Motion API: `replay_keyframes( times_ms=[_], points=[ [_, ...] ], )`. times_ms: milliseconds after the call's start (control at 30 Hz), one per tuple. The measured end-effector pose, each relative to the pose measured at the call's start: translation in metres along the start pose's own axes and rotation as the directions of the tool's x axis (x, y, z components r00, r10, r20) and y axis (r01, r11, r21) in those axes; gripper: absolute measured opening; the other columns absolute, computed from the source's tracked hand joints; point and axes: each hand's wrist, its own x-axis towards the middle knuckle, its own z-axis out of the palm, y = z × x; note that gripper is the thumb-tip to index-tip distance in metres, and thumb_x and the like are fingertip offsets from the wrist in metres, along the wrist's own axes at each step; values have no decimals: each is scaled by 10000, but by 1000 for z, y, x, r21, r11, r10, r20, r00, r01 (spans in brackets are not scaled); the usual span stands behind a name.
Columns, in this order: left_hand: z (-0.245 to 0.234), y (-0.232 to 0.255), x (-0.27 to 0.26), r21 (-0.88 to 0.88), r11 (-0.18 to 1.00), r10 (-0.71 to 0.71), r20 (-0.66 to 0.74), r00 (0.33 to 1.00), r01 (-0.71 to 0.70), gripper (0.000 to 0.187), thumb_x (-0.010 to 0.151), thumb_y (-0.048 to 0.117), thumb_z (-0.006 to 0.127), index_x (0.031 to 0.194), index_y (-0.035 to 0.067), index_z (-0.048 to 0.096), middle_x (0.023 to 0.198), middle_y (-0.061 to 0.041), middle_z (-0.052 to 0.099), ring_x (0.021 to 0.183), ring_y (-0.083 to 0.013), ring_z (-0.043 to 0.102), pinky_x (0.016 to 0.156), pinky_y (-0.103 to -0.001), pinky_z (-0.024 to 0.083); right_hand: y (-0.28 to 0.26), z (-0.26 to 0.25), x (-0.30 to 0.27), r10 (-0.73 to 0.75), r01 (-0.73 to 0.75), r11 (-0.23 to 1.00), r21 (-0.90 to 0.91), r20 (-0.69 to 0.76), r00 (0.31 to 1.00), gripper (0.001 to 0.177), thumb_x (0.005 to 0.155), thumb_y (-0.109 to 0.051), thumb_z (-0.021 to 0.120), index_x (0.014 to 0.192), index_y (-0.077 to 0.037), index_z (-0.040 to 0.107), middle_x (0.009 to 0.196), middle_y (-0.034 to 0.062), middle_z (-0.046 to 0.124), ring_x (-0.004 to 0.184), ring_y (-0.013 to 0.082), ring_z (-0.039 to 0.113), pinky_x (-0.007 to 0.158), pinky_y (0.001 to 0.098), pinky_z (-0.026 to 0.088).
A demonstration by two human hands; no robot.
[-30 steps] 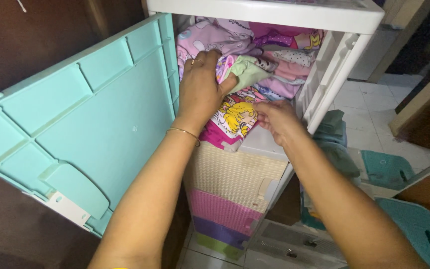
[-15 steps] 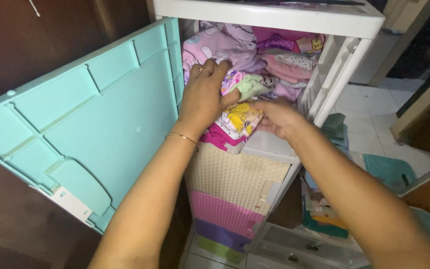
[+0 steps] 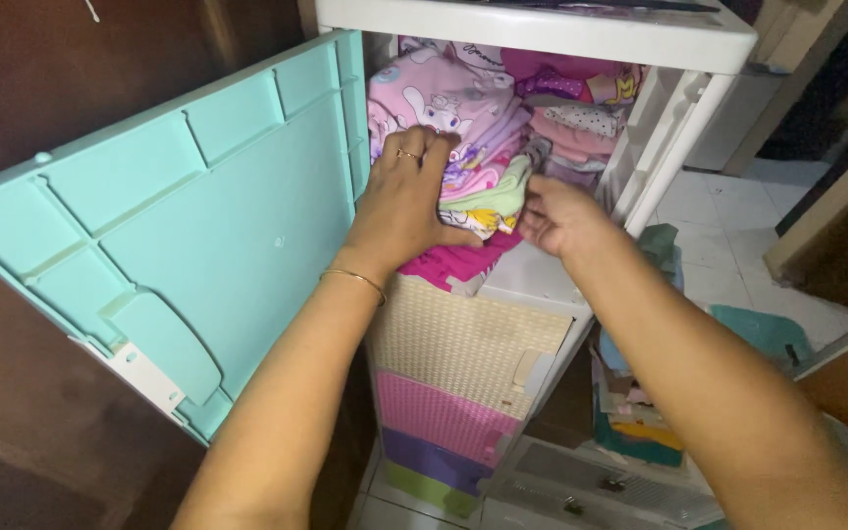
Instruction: Organizes and rearranges folded clothes inside a plastic storage cabinet.
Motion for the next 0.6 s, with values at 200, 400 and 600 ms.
replay_keyframes(
  times_ms=[200,400,600],
  points=[
    [4,0,-19,73,995,-71,95,993,64,962,522,319,981,1351,109,541,1298,-137,527,1292,-374,475,1056,-489,415,31,0,-20,47,-62,992,-110,-136,990,192,992,-271,599,1170,-207,637,1111,-22,680,1027,151,656,947,443,528],
    [22,11,-66,209,971,153,-170,974,-116,612,736,404,832,1214,109,589,1256,-160,517,1261,-372,466,1082,-525,350,14,10,-35,159,-163,985,63,59,985,277,1000,-303,568,1191,-125,660,1210,95,703,1096,247,686,982,481,555],
    [65,1,-136,54,992,105,86,991,-110,577,920,350,724,1338,-14,567,1281,-196,564,1250,-397,546,1118,-500,415,-10,64,-96,46,-77,978,194,155,987,571,845,-530,491,1156,-93,687,1147,141,744,1027,328,707,886,573,525]
  ],
)
